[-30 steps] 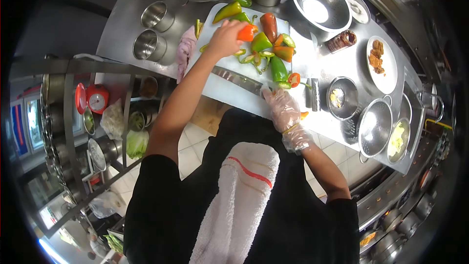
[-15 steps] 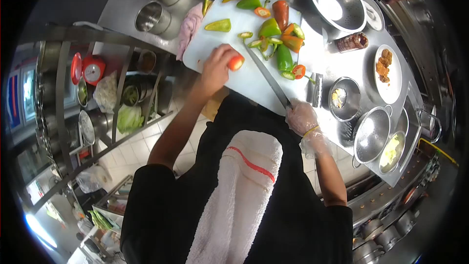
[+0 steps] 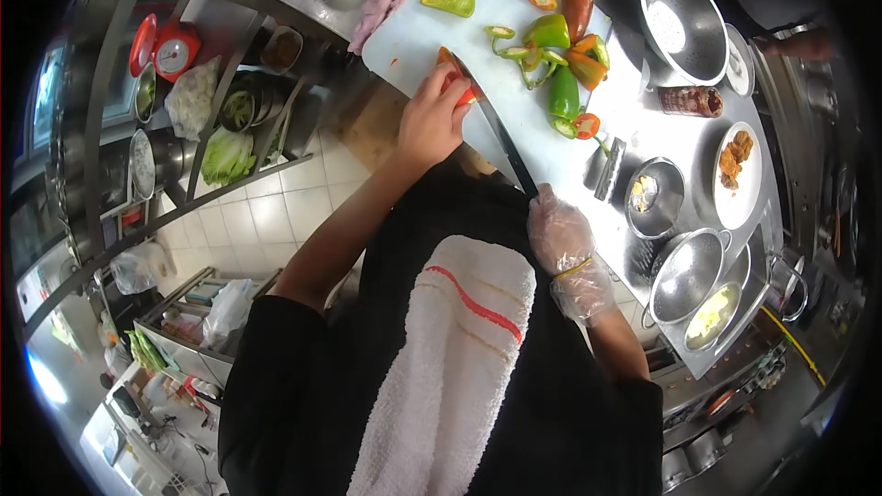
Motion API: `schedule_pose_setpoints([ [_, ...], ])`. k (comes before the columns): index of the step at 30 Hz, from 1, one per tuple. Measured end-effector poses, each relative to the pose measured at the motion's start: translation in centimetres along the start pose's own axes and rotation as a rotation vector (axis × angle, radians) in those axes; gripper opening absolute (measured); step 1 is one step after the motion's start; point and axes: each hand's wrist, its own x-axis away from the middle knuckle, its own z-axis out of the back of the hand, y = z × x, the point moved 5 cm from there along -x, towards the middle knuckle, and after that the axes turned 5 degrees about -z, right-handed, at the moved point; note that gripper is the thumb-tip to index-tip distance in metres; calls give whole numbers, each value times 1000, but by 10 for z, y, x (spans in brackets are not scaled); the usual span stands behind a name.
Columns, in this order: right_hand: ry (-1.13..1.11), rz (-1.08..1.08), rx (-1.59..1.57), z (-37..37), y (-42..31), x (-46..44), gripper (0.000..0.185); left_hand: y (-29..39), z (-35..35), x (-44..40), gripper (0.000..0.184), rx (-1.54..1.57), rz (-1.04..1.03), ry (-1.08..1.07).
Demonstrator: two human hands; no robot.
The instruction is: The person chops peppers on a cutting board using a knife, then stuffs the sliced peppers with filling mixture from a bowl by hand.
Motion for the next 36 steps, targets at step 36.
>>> schedule_pose_setpoints([
  [36, -227, -370, -325, -13, 115, 118, 17, 81, -90, -75, 44, 63, -380, -437],
])
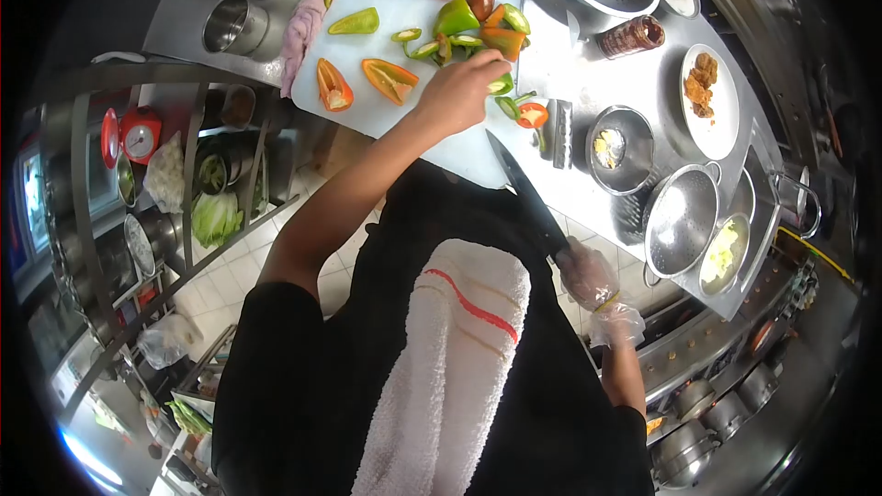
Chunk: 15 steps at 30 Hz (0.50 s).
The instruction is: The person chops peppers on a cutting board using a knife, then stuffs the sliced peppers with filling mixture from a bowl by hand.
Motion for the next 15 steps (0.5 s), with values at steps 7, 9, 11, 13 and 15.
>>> schedule_pose_setpoints([
  [7, 179, 225, 67, -15, 7, -27, 21, 19, -4, 95, 36, 188, 261, 342],
  [9, 314, 401, 201, -13, -4, -26, 23, 22, -17, 106, 36, 174, 306, 387],
  [11, 244, 283, 208, -3, -26, -21, 25, 25, -21, 109, 34, 177, 323, 440],
  [13, 228, 291, 219, 0, -40, -15, 25, 26, -23, 110, 34, 162, 332, 429],
  [15, 220, 297, 229, 0, -45, -15, 24, 25, -21, 109, 35, 146, 333, 420],
])
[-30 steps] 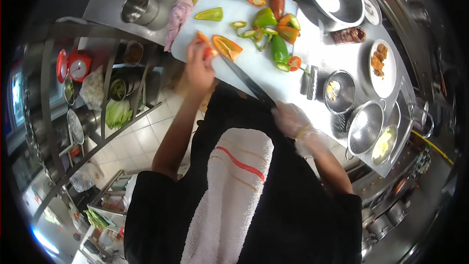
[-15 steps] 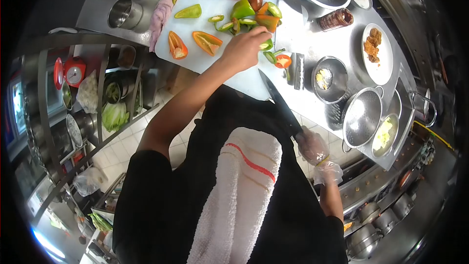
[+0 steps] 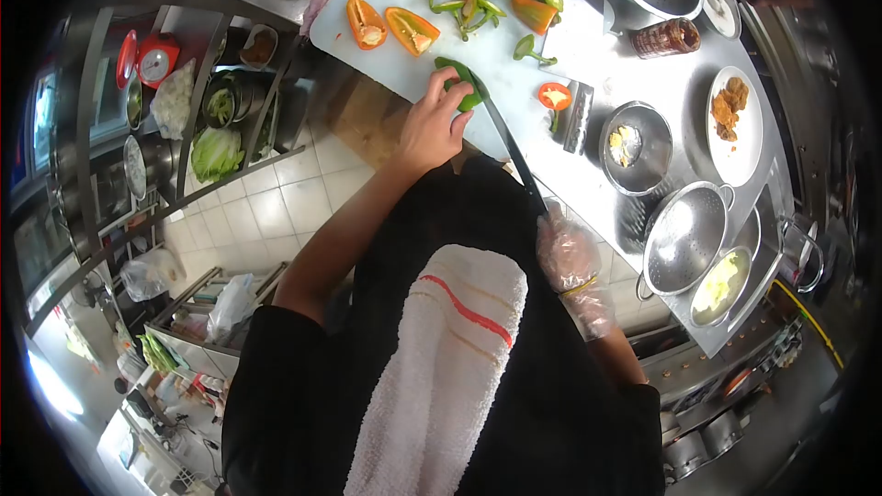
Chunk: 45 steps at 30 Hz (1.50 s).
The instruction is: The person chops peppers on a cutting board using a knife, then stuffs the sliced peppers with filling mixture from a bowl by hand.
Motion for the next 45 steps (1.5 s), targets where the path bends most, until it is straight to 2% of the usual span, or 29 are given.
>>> schedule_pose_setpoints([
  [5, -17, 3, 40, -15, -5, -11, 26, 5, 2, -6, 32, -24, -57, -93],
  [9, -24, -54, 14, -31, -28, -58, 25, 0, 1, -5, 37, -23, -126, -90],
  [11, 98, 12, -20, -39, -35, -85, 25, 1, 3, -6, 36, -16, -147, -104],
  [13, 97, -9, -38, -31, -42, -90, 24, -7, 4, -7, 36, 8, -161, -127],
  [17, -23, -69, -36, -36, -19, -62, 28, -9, 7, -7, 35, 71, -191, -160],
  [22, -88, -159, 5, -29, -34, -69, 27, -13, 10, -8, 35, 113, -183, -188],
  [27, -87, -91, -187, -26, -29, -55, 24, -21, 12, -23, 35, 93, -188, -263],
  [28, -63, -93, -186, -19, -24, -47, 24, -26, 13, -30, 35, 46, -232, -169],
  [29, -170, -159, -263, -19, -17, -33, 22, -31, 14, -32, 34, 5, -264, -79],
  [30, -277, -221, -338, -20, -10, -19, 20, -37, 18, -44, 35, 97, -165, -70],
  [31, -264, -217, -335, -19, -1, -9, 20, -35, 23, -54, 35, 96, -177, -63],
  [33, -253, -187, -261, -22, 13, 9, 20, -28, 29, -73, 37, 227, -133, -177],
  [35, -211, -147, -226, -16, 9, 20, 19, -11, 44, -102, 40, 103, -116, -244],
  [37, -187, -104, -194, -8, 0, 19, 18, -9, 41, -144, 45, -203, -285, -164],
  [39, -138, -27, -206, -1, -24, 3, 15, -25, 13, -180, 51, -364, -241, -207],
  [41, -176, 17, -137, 3, -53, -23, 15, -33, -14, -202, 55, -481, -59, -427],
  [44, -236, 108, -35, -5, -102, -67, 14, -26, -20, -205, 58, -518, 43, -487],
  [45, -218, 185, -89, -17, -115, -85, 15, -28, -15, -205, 58, -522, 44, -482],
])
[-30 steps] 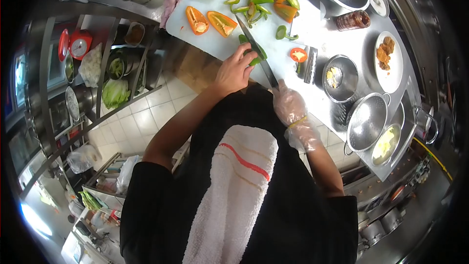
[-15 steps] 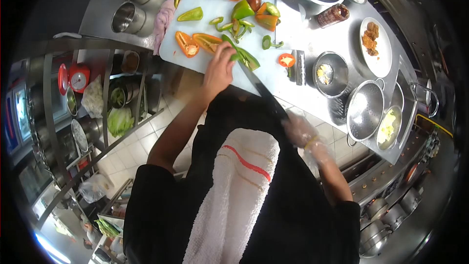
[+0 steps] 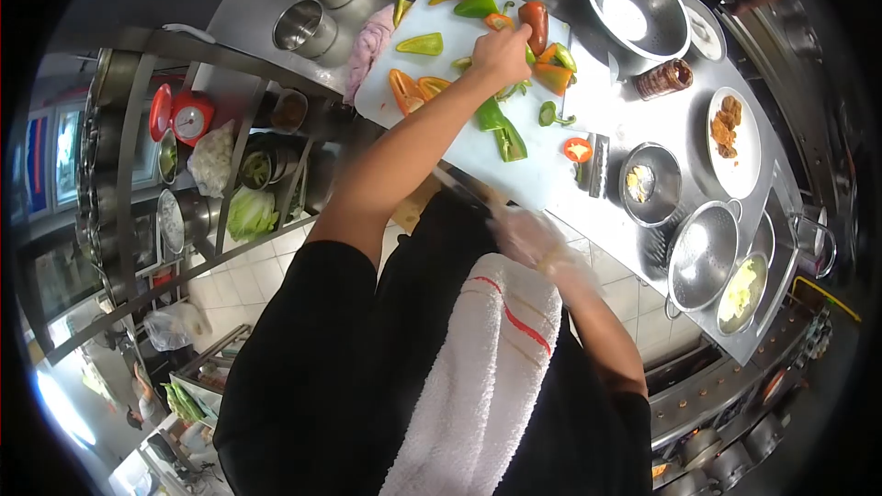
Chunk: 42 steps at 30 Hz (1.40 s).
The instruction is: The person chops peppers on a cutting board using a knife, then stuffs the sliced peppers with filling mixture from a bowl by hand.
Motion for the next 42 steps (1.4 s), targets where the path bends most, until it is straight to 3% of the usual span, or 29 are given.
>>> schedule_pose_setpoints([
  [3, 29, 73, -86, -17, -27, -56, 20, -19, 35, 21, 58, 450, -1, 424],
  [5, 12, 25, -37, -21, -30, -89, 19, -52, 65, 43, 61, 620, -236, 642],
  [7, -6, -15, 15, -24, -25, -103, 19, -77, 97, 91, 60, 811, -46, 455],
  [9, 469, 348, 11, 2, -22, -95, 19, -110, 87, 128, 58, 782, 65, 475],
  [11, 178, 65, -10, 2, 9, -108, 25, -106, 63, 158, 57, 701, 14, 539],
  [14, 235, 73, 159, 24, 25, -97, 30, -87, 24, 176, 59, 389, -143, 555],
  [15, 214, -97, 13, 33, 34, -94, 31, -82, 11, 177, 58, 359, -138, 421],
  [16, 196, -271, -131, 36, 45, -90, 33, -77, 4, 181, 58, 371, -134, 419],
  [17, 191, -277, -122, 31, 57, -88, 33, -71, -3, 183, 56, 434, -119, 419],
  [19, 348, -105, 205, 32, 55, -82, 35, -66, -10, 186, 51, 508, -141, 442],
  [22, 265, -248, 108, 35, 31, -50, 33, -64, -13, 189, 47, 500, -43, 459],
  [26, 265, -244, 152, 26, 11, -25, 30, -59, -11, 184, 40, 421, 7, 449],
  [31, 294, -37, 222, 1, 16, -29, 29, -58, -12, 179, 34, 404, 8, 423],
  [34, 268, -194, 64, 0, 11, -56, 27, -57, -14, 180, 34, 385, -20, 489],
  [36, 316, 62, 191, -8, 4, -90, 30, -58, -17, 182, 34, 397, -17, 491],
  [40, 294, 17, 17, -8, 7, -129, 27, -69, -27, 184, 33, 515, -40, 553],
  [42, 295, 265, 120, -3, 6, -102, 23, -74, -35, 184, 33, 569, -44, 581],
])
